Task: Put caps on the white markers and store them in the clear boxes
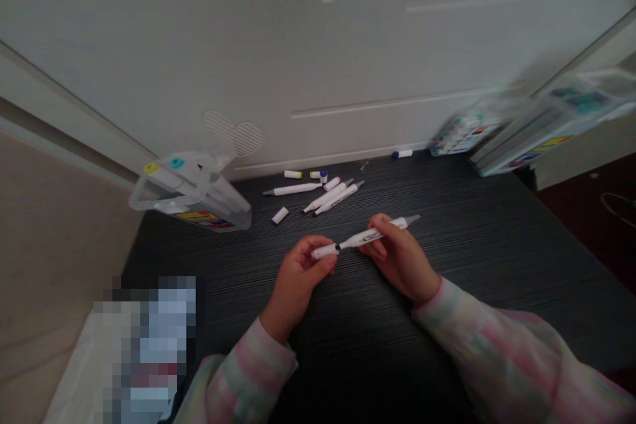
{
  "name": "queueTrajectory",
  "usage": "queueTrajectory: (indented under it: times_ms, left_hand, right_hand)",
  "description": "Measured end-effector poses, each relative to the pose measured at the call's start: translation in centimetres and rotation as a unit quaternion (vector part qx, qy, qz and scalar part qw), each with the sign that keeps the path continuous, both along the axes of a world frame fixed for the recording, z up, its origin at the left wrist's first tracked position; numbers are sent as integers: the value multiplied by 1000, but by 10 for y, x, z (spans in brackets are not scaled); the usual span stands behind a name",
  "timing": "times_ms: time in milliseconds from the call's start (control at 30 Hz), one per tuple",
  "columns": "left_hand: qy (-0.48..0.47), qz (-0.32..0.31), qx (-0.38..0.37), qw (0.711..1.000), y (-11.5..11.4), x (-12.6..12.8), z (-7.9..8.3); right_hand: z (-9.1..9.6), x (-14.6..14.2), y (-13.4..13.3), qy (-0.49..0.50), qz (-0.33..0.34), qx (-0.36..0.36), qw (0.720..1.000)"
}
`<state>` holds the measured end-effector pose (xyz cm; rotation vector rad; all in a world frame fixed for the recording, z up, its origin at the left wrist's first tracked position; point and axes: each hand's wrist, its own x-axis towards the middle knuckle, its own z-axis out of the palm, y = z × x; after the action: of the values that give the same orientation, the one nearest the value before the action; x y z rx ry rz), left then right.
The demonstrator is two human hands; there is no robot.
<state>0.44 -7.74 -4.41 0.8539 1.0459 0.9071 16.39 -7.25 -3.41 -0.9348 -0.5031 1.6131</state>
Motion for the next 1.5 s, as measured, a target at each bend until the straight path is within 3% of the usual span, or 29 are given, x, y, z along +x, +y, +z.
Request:
queueTrajectory:
  times_ms: [533,1000,1233,1500]
  left_hand:
    - [95,-49,39,994,0,-1,9]
    - [128,-84,55,987,-6,0,7]
    - [153,-60,94,982,-8,1,11]
    - [131,-62,83,986,-7,1,4]
  right_hand:
    - [-5,-1,-8,-69,67,53,994]
    - [-4,-2,-7,-49,89,27,994]
    - [-6,-11,-9,-3,77,28,997]
    - [-5,-12,-12,18,76,24,997]
